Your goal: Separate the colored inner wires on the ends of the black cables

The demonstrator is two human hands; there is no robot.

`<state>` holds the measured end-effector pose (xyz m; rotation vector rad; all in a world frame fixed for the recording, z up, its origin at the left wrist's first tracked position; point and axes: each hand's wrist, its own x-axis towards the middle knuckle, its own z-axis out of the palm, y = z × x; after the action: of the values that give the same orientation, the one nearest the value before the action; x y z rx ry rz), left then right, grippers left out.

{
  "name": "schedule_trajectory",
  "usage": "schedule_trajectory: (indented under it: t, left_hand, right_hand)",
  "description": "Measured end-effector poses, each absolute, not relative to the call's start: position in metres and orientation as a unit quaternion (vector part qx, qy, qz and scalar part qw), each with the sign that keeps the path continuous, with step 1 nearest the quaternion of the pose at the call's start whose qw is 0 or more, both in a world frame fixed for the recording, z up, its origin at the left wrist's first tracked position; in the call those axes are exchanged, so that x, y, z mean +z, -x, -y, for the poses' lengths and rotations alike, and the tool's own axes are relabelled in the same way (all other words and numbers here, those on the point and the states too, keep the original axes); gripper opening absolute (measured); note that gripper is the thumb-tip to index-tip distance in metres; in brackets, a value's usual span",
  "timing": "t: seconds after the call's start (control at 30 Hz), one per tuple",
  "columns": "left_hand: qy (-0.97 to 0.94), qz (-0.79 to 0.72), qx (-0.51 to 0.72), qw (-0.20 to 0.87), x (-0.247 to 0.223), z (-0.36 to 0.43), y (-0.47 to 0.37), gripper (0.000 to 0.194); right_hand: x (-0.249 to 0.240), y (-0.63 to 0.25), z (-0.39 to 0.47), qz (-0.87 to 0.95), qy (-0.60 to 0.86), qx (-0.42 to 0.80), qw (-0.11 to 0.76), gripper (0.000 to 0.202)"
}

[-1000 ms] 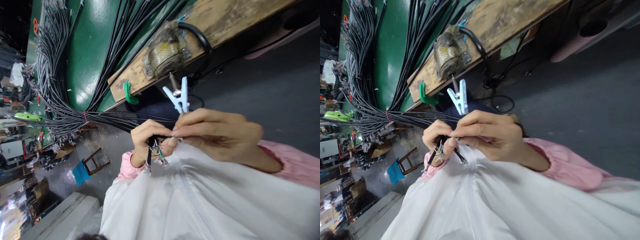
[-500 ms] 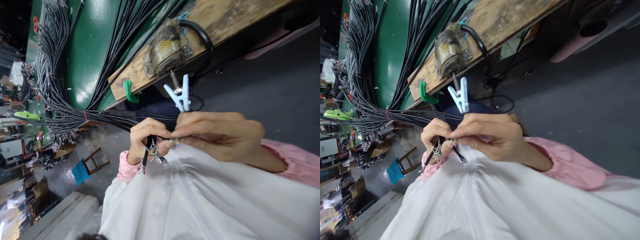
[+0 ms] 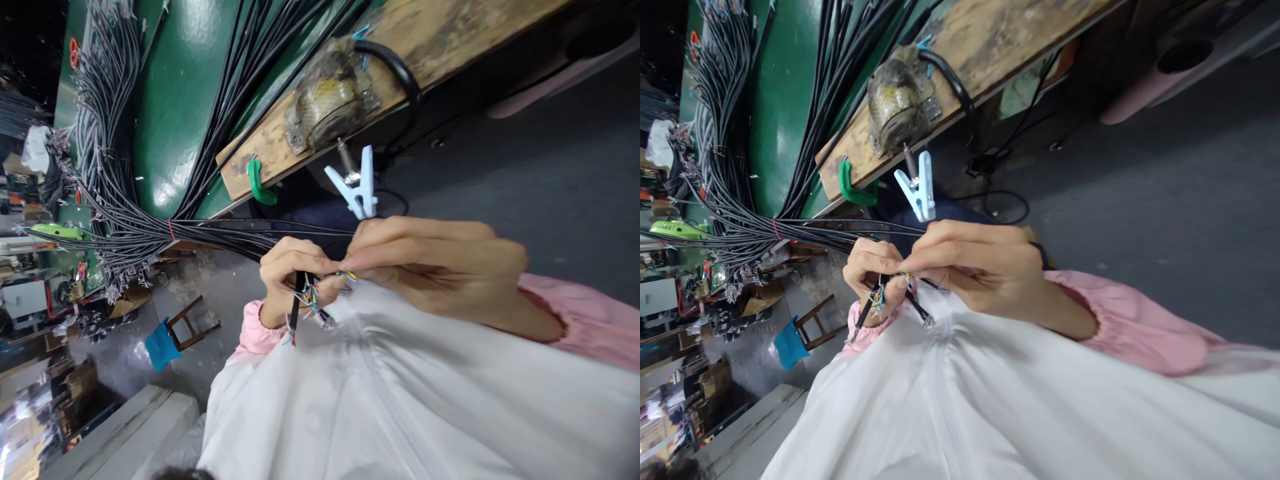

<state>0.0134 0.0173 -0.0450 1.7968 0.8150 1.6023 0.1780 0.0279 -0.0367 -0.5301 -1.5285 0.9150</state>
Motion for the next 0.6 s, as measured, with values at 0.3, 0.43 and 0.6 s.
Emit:
schedule_trajectory:
  t: [0.3,0.43,0.6]
  left_hand:
    - [-0.738,-0.400,0.452,0.301,-0.030,-0.021,-0.006,0.034]
    - [-0.735,-0.376,0.476,0.303,-0.025,-0.024,-0.009,0.029]
    - [-0.706,-0.398,0.528,0.255,-0.029,-0.021,-0.018,0.031]
  right_hand:
    - [-0.031,-0.185,-0.030,0.733,0.311,0.210,0.567,0.020]
    - [-0.031,-0.190,-0.031,0.720,0.311,0.268,0.560,0.018]
    - [-0.034,-0.191,-0.031,0.703,0.290,0.353,0.546,0.017]
